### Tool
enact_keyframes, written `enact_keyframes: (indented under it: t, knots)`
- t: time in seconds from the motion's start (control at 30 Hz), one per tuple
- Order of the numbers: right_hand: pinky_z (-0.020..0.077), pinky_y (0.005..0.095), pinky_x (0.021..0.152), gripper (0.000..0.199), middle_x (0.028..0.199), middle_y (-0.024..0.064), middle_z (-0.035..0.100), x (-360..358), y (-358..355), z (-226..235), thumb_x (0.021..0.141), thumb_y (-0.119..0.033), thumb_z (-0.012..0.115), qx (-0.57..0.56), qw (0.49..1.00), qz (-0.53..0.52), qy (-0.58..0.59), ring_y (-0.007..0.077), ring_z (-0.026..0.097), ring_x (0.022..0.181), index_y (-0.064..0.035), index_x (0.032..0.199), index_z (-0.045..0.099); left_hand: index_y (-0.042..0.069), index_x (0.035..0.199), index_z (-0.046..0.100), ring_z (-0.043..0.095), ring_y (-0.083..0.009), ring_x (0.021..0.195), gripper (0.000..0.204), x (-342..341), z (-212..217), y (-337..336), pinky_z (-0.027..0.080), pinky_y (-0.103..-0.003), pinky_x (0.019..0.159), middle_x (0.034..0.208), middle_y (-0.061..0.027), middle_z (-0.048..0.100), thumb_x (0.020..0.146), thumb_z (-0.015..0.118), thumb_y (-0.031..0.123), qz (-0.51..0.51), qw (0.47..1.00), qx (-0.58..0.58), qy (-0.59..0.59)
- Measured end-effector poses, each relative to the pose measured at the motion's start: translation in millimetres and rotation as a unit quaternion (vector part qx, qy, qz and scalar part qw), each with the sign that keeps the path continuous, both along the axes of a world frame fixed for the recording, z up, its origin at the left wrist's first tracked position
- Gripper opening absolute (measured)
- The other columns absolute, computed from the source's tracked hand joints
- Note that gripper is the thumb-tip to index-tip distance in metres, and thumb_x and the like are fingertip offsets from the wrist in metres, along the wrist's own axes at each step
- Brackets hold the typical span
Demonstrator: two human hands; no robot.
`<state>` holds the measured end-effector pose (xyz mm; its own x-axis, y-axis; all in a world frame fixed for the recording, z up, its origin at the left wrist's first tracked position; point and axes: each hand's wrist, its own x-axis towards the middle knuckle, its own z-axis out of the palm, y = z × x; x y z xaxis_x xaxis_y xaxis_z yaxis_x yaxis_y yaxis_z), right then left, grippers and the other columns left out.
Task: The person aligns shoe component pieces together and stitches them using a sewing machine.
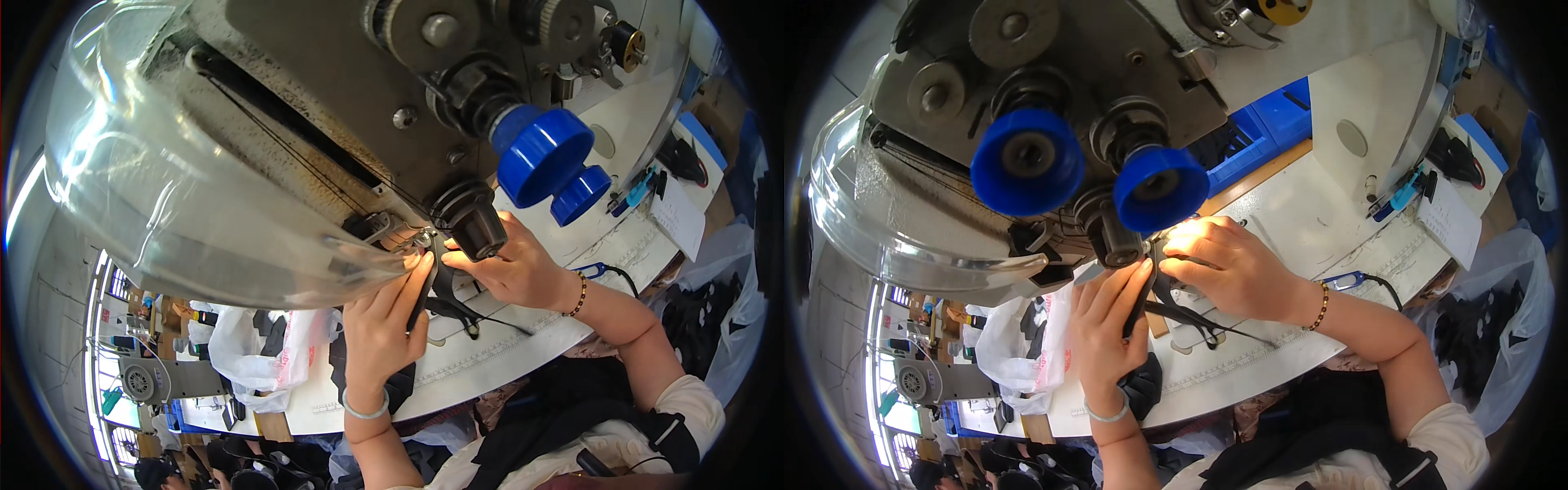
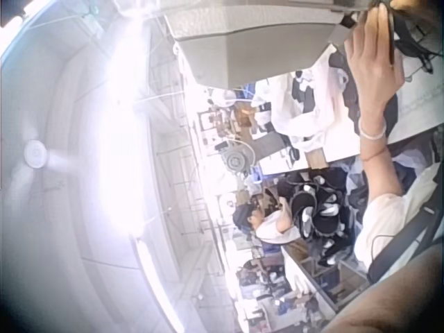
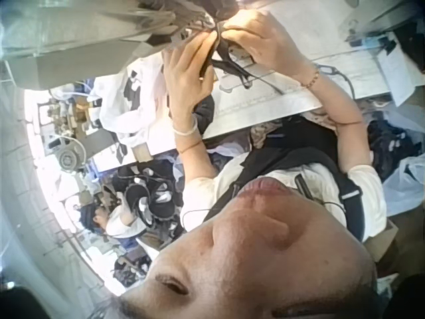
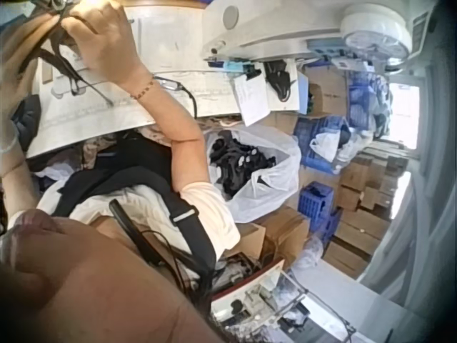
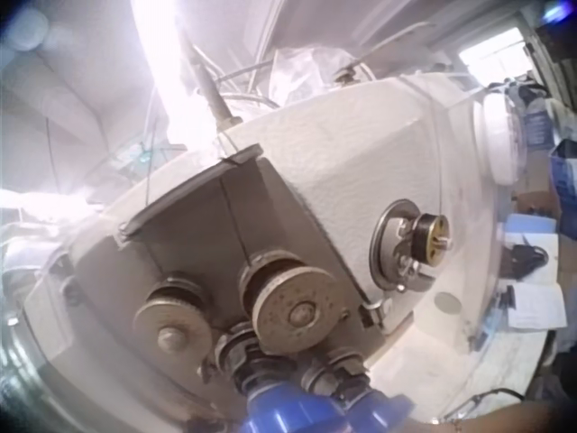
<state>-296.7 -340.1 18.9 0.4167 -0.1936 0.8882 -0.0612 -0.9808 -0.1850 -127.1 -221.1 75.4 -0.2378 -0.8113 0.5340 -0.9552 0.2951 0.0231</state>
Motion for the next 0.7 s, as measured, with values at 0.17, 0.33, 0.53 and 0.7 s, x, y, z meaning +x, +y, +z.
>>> enact_keyframes:
  t: [0.17,0.33,0.53,0.7]
  knots:
    - [0.0429,0.0361,0.092,0.024,0.107,0.0050,0.059,1.0,-0.7,-1.0,0.075,-0.005,0.065,0.013,1.000,0.024,-0.006,0.0236,0.056,0.102,-0.0086,0.099,0.063,0.003,0.110,0.064,0.059,-0.0254,0.096,0.044,-11.5,-1.9,3.7,0.043,-0.036,0.082,0.109,-0.0082,0.064,0.066,0.058,0.008,0.026,0.999,-0.037,-0.024]
    - [0.0431,0.0365,0.091,0.023,0.107,0.0058,0.059,-1.1,-2.8,-0.4,0.075,-0.003,0.064,0.028,0.999,0.027,-0.001,0.0243,0.056,0.100,-0.0081,0.098,0.063,0.002,0.110,0.064,0.060,-0.0251,0.098,0.043,-14.3,-5.9,0.5,0.043,-0.036,0.082,0.109,-0.0084,0.064,0.068,0.057,0.008,0.019,0.999,-0.037,-0.012]
    - [0.0486,0.0360,0.069,0.017,0.089,0.0085,0.062,2.2,0.1,-2.8,0.075,-0.014,0.069,0.072,0.989,-0.010,-0.127,0.0261,0.059,0.081,-0.0044,0.084,0.059,0.000,0.114,0.062,0.059,-0.0271,0.101,0.047,-31.2,-10.3,1.2,0.043,-0.036,0.081,0.113,-0.0120,0.061,0.067,0.056,0.004,0.069,0.995,-0.058,-0.042]
    - [0.0412,0.0271,0.047,0.024,0.055,0.0035,0.052,5.3,20.3,-3.2,0.085,-0.018,0.066,0.267,0.963,0.044,-0.017,0.0149,0.052,0.048,-0.0004,0.071,0.056,0.001,0.116,0.061,0.060,-0.0243,0.093,0.052,-24.5,-9.6,-0.9,0.044,-0.033,0.075,0.107,-0.0107,0.062,0.064,0.064,0.006,0.068,0.995,-0.064,-0.039]
